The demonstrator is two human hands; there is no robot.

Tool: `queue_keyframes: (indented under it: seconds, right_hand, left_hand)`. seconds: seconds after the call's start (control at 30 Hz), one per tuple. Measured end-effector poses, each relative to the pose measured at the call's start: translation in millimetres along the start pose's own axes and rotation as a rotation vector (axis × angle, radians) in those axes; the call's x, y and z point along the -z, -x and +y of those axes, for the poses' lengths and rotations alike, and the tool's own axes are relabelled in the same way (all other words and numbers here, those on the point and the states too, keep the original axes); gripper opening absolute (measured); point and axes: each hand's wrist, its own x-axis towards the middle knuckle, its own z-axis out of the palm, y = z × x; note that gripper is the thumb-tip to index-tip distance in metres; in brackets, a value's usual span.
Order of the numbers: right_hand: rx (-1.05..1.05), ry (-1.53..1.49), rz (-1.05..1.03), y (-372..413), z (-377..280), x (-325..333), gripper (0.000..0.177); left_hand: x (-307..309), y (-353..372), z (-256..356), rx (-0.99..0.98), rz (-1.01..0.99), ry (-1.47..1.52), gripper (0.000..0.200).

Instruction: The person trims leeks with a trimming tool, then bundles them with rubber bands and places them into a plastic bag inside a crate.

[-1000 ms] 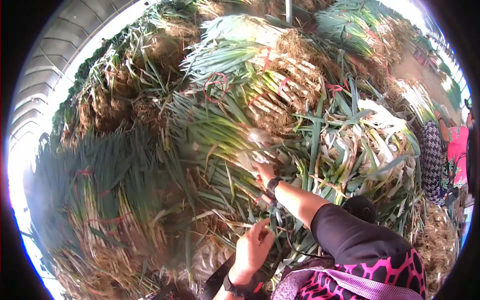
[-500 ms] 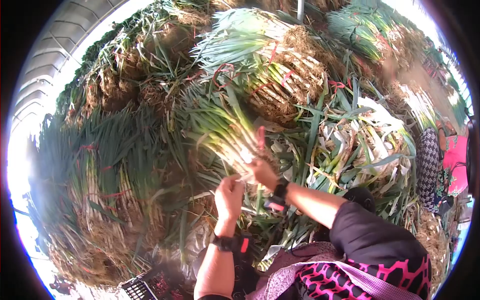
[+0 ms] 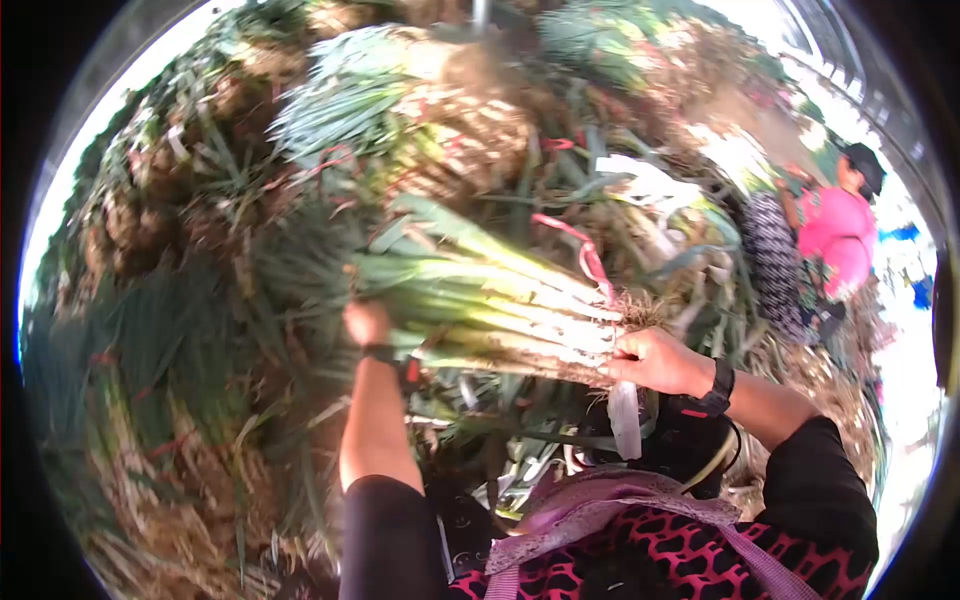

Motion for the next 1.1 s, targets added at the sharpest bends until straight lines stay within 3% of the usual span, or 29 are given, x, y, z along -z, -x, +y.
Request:
queue_keyframes:
  seconds: [0.03,0.1,0.17,0.23,0.27,0.33,0.4,0.43,0.5,0.53,0.57,0.6,0.63,0.67,0.7,0.73,0.8,0.93,0.97,1.0,1.03,1.1]
  right_hand:
    - [-0.013,0.027,0.008,18,-1,7,0.027]
    - [-0.07,0.1,0.031,50,-9,23,0.026]
    - [-0.091,0.129,0.038,78,-22,41,0.026]
    - [-0.025,0.179,0.124,100,-25,55,0.023]
    - [-0.023,0.151,0.185,108,-19,63,0.021]
    - [0.021,0.033,0.369,116,-17,76,0.02]
    - [-0.04,0.415,0.451,120,-14,116,0.019]
    - [0.025,0.416,0.574,119,-16,132,0.02]
    - [0.013,0.395,0.821,114,-16,164,0.025]
    - [-0.103,0.521,0.856,112,-13,190,0.025]
    - [-0.01,0.694,1.002,107,-12,207,0.029]
    - [-0.162,0.831,0.988,104,-17,229,0.032]
    - [-0.055,0.851,1.032,97,-23,245,0.033]
    - [0.05,0.871,1.071,89,-26,257,0.034]
    - [0.098,0.91,1.053,76,-32,261,0.034]
    - [0.143,0.944,1.037,61,-39,259,0.033]
    - [0.191,1.025,0.981,30,-41,261,0.033]
    - [0.162,1.103,0.847,-66,20,242,0.025]
    - [0.122,0.971,0.855,-92,45,222,0.02]
    - [-0.041,0.92,0.567,-121,62,199,0.021]
    - [0.146,0.731,0.526,-151,113,158,0.034]
    - [0.101,0.971,0.381,-151,112,47,0.056]
  left_hand:
    - [8,-10,9,0.036,-0.154,-0.023,0.022]
    - [10,-6,18,0.415,0.26,0.852,0.049]
    - [0,-5,34,0.489,0.061,1.152,0.048]
    - [-16,11,39,0.218,-0.046,1.204,0.046]
    - [-51,9,38,-0.123,-0.109,0.891,0.04]
    - [3,60,69,0.137,-0.209,1.013,0.033]
    - [78,108,93,0.172,-0.186,0.992,0.042]
    - [113,126,100,0.06,-0.213,0.857,0.045]
    - [156,157,115,0.083,-0.377,0.907,0.045]
    - [189,180,121,0.018,-0.439,0.862,0.043]
    - [184,201,131,-0.028,-0.426,0.916,0.039]
    - [212,226,138,-0.158,-0.466,0.954,0.035]
    - [205,248,150,-0.395,-0.41,0.987,0.029]
    - [236,268,156,-0.436,-0.495,1.099,0.026]
    - [268,287,162,-0.469,-0.589,1.209,0.024]
    - [262,298,174,-0.374,-0.738,1.291,0.03]
    - [256,308,190,-0.413,-0.707,1.337,0.034]
    - [158,300,243,-0.482,-0.596,1.212,0.028]
    - [116,303,263,-0.45,-0.555,1.228,0.03]
    - [114,307,268,-0.445,-0.593,1.22,0.033]
    - [113,311,270,-0.443,-0.635,1.209,0.038]
    - [120,313,269,-0.425,-0.686,1.42,0.044]
